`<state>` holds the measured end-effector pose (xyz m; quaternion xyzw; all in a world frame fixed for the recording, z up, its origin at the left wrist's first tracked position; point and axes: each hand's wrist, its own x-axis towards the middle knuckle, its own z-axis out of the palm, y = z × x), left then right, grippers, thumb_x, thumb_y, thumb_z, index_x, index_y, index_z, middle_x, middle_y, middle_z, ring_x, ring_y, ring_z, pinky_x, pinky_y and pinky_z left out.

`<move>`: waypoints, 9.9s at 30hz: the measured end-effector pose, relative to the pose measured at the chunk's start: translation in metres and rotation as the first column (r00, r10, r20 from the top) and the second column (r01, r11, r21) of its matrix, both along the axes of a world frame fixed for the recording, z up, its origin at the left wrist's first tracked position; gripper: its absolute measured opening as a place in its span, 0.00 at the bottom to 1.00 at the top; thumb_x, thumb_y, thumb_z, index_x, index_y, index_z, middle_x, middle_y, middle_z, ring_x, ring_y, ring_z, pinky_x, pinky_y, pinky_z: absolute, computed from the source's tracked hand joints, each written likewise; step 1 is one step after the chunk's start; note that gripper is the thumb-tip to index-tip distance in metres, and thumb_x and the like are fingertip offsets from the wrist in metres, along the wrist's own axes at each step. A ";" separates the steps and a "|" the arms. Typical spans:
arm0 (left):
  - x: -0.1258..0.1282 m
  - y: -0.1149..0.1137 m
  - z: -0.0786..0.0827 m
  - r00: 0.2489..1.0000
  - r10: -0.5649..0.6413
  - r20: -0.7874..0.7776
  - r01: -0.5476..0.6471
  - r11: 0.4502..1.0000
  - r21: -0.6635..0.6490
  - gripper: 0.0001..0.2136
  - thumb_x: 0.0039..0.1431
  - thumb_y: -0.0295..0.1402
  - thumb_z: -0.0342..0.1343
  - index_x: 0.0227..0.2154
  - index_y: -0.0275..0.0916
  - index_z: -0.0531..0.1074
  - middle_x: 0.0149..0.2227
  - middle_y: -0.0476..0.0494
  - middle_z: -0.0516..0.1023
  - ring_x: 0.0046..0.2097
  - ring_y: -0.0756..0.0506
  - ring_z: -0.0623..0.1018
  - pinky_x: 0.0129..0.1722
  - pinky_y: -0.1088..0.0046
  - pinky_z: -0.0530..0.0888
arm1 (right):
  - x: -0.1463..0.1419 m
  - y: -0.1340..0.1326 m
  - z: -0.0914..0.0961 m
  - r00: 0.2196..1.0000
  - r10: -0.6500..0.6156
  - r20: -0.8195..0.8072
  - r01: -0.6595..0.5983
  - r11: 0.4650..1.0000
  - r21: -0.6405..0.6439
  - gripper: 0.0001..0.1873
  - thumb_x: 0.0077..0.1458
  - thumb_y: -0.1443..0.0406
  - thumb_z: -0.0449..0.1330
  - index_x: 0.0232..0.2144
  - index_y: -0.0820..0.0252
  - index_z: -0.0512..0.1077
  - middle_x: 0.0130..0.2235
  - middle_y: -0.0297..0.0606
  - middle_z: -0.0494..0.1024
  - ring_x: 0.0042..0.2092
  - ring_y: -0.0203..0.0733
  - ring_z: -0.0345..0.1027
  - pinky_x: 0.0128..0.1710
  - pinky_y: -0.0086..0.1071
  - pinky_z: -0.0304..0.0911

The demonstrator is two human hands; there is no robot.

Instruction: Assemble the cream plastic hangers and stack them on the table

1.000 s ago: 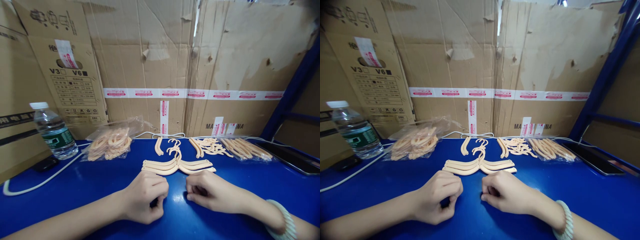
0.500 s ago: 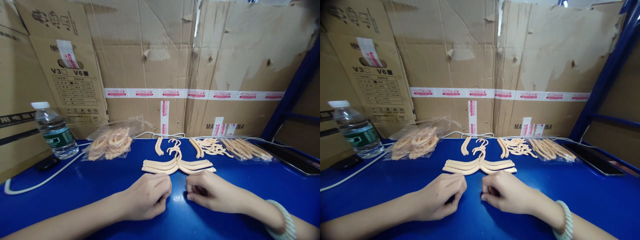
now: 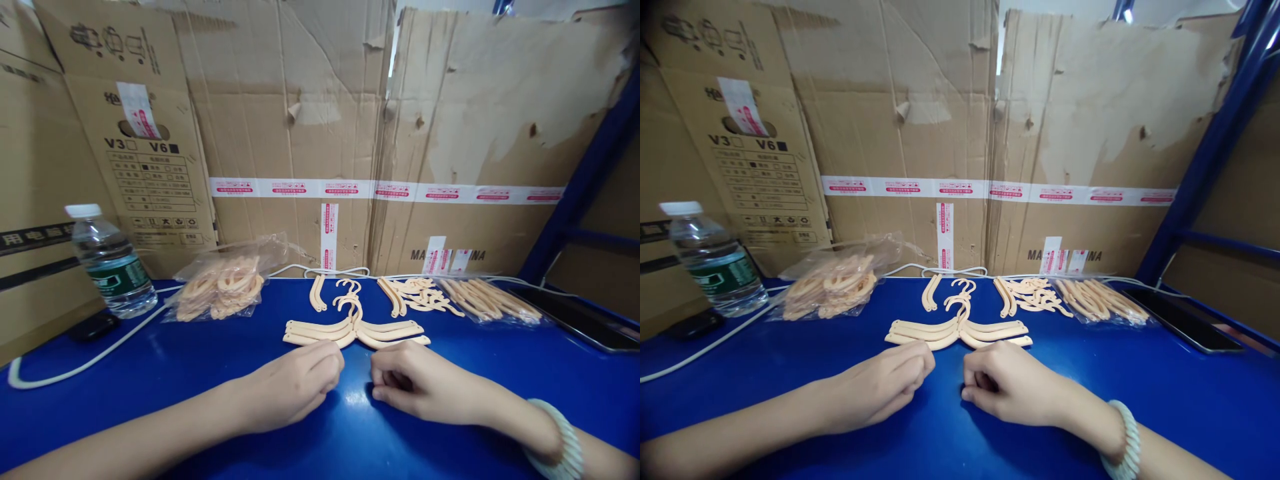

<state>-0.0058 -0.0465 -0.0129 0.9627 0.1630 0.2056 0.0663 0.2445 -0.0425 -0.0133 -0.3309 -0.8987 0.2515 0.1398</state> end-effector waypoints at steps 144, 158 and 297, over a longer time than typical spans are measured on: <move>0.039 -0.014 -0.012 0.601 0.699 0.387 0.080 0.429 -0.900 0.12 0.42 0.30 0.65 0.26 0.37 0.65 0.24 0.55 0.68 0.27 0.53 0.68 0.29 0.78 0.65 | -0.034 -0.017 -0.013 0.555 -0.508 -0.659 -0.061 0.765 -0.641 0.16 0.47 0.58 0.70 0.26 0.63 0.70 0.26 0.32 0.72 0.28 0.32 0.65 0.29 0.25 0.62; 0.043 -0.014 -0.014 0.603 0.701 0.380 0.211 0.319 -0.924 0.20 0.43 0.28 0.67 0.34 0.39 0.61 0.27 0.53 0.77 0.30 0.50 0.78 0.34 0.74 0.73 | -0.025 -0.006 -0.004 0.707 -0.371 -0.602 0.092 0.892 -0.442 0.19 0.54 0.51 0.61 0.28 0.63 0.74 0.24 0.34 0.72 0.22 0.32 0.61 0.22 0.27 0.60; -0.041 0.034 0.033 0.952 0.204 -0.227 -0.199 0.979 0.043 0.04 0.57 0.27 0.55 0.28 0.39 0.70 0.29 0.47 0.72 0.34 0.47 0.71 0.32 0.74 0.65 | 0.046 0.034 0.028 0.989 -0.014 0.145 -0.014 0.982 0.190 0.04 0.50 0.72 0.63 0.29 0.60 0.76 0.29 0.35 0.74 0.33 0.38 0.68 0.34 0.30 0.60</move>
